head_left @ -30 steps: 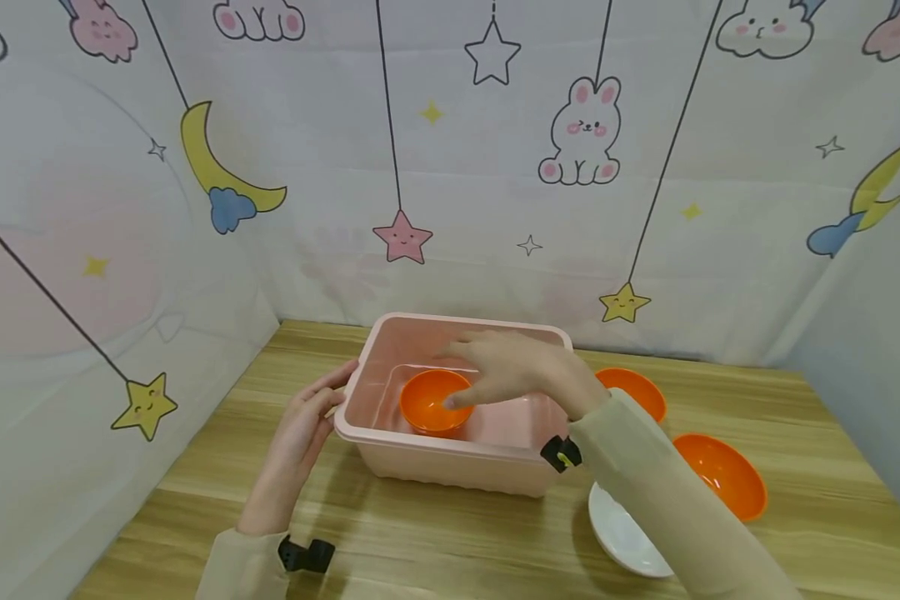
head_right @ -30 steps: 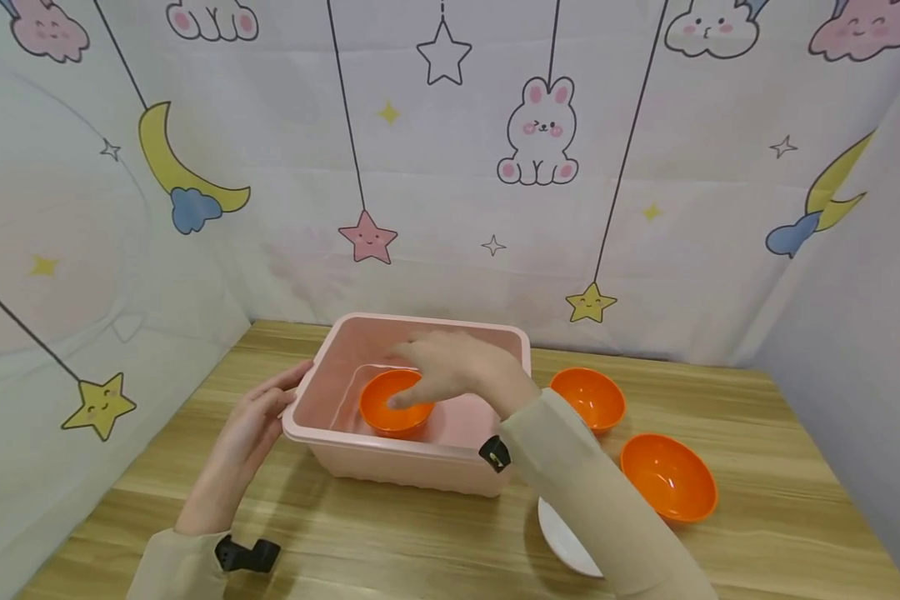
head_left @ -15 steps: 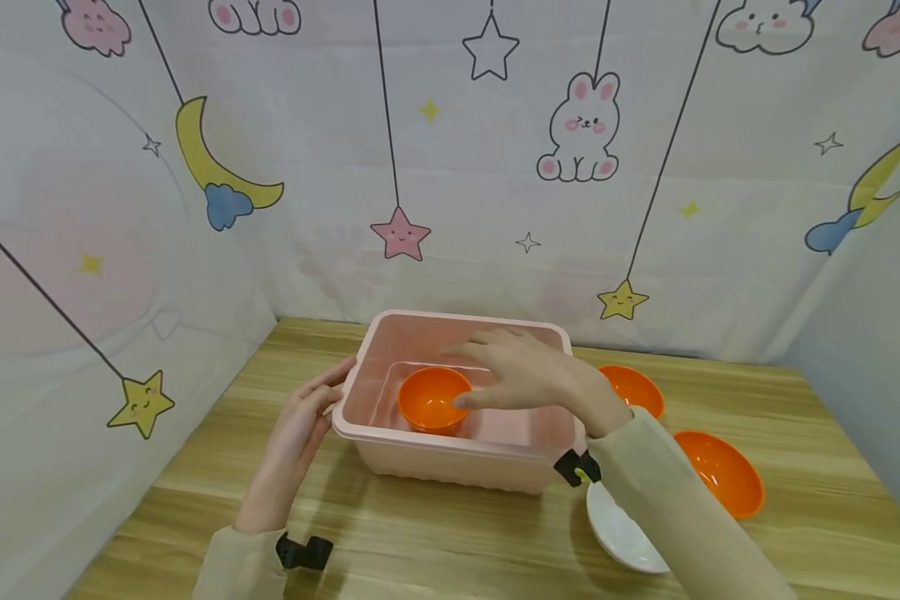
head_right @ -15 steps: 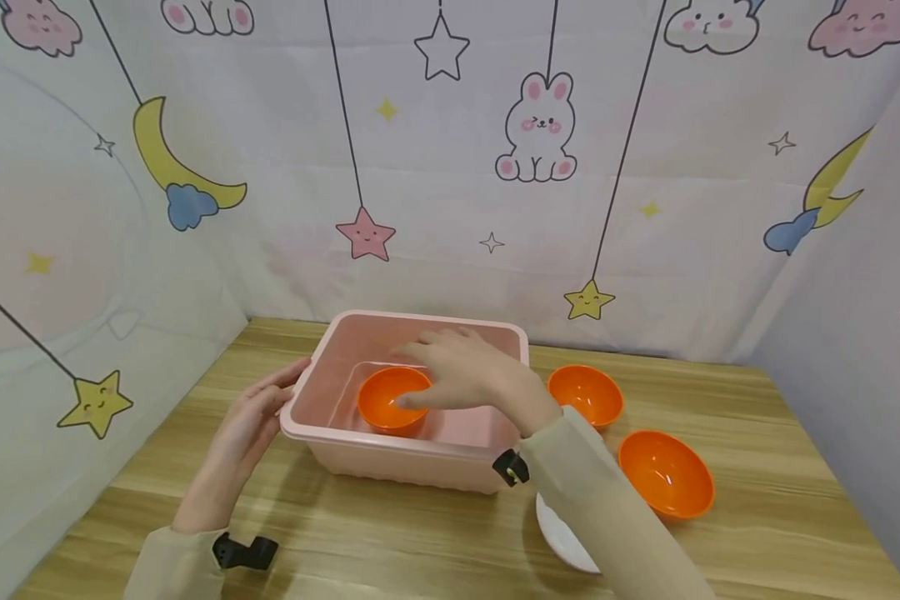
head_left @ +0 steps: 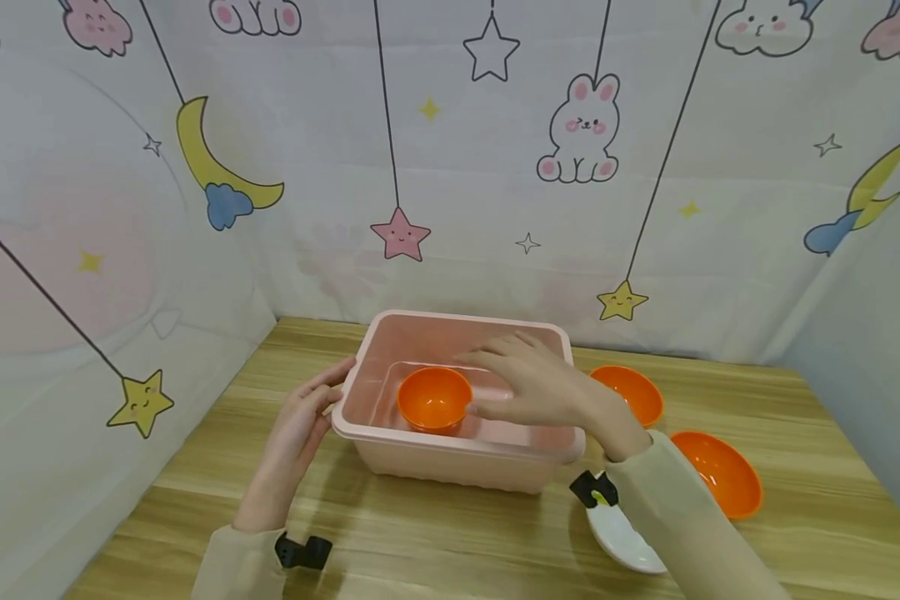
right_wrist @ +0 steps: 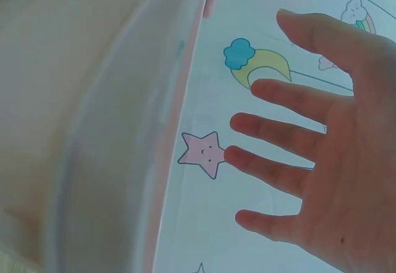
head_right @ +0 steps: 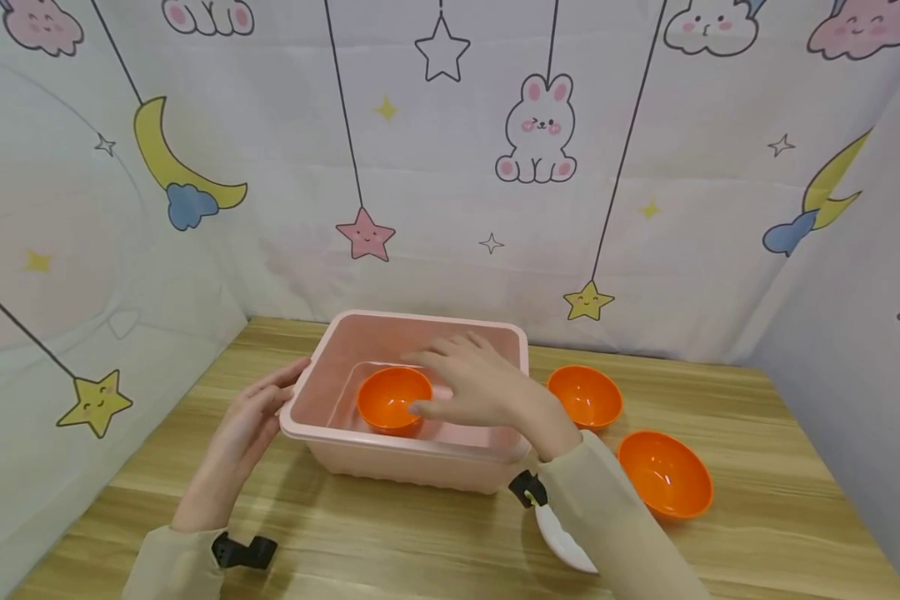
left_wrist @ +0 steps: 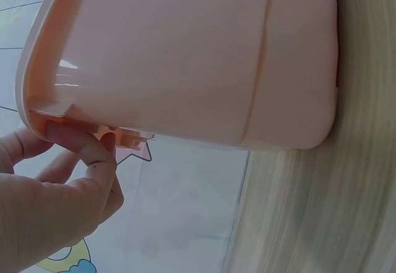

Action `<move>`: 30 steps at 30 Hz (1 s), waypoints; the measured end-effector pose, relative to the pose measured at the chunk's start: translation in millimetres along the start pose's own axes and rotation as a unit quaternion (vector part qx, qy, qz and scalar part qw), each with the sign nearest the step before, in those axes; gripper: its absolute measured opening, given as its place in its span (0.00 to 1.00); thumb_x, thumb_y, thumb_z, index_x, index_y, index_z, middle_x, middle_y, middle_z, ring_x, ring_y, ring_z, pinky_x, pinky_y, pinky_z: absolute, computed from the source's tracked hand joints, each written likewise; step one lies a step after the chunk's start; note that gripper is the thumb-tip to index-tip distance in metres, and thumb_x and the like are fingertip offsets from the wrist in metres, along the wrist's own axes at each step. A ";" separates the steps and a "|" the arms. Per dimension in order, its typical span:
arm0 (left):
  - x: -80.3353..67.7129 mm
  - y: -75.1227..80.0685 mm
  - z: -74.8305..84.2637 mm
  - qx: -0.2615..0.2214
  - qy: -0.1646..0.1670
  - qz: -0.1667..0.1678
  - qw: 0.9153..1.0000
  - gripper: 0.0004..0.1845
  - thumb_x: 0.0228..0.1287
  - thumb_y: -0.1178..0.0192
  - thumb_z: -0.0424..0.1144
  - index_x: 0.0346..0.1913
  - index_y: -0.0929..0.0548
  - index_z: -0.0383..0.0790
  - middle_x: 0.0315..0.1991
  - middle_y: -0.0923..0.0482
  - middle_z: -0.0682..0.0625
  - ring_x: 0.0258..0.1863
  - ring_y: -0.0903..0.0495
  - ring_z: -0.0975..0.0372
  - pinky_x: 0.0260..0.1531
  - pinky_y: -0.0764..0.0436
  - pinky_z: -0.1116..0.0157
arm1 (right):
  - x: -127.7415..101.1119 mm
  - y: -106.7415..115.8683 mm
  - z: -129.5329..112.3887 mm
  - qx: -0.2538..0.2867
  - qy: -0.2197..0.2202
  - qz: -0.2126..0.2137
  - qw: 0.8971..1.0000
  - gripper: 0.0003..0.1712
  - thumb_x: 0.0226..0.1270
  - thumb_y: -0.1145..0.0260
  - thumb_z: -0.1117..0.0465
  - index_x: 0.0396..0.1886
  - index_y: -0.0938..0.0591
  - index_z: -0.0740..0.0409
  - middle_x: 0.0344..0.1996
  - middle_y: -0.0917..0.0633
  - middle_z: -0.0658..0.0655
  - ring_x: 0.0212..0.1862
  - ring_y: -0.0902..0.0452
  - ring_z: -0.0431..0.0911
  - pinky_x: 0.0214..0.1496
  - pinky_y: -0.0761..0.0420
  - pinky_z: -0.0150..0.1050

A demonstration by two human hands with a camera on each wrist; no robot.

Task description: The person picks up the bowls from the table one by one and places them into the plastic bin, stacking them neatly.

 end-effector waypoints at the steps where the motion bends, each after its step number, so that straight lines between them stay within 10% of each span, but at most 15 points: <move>1: -0.1 -0.1 0.0 -0.001 0.000 0.000 1.000 0.27 0.69 0.56 0.30 0.71 0.37 0.34 0.74 0.42 0.49 0.58 0.30 0.73 0.49 0.24 0.74 | -1.0 -0.7 0.6 0.001 0.001 0.005 1.000 0.31 0.63 0.39 0.43 0.67 0.28 0.41 0.64 0.25 0.47 0.68 0.36 0.48 0.73 0.44 0.57; 30: -0.8 0.9 -0.2 0.000 -0.005 0.000 1.000 0.26 0.70 0.54 0.32 0.70 0.35 0.37 0.70 0.36 0.54 0.58 0.31 0.70 0.50 0.24 0.71 | -52.3 -4.0 2.2 0.000 0.017 0.076 0.997 0.34 0.63 0.38 0.39 0.69 0.33 0.32 0.64 0.28 0.39 0.67 0.37 0.41 0.71 0.40 0.50</move>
Point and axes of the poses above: each hand's wrist, its own x-axis towards the middle knuckle, its own y-axis out of the back of the hand, z = x × y, the point moved 5 cm from there along x, towards the middle knuckle
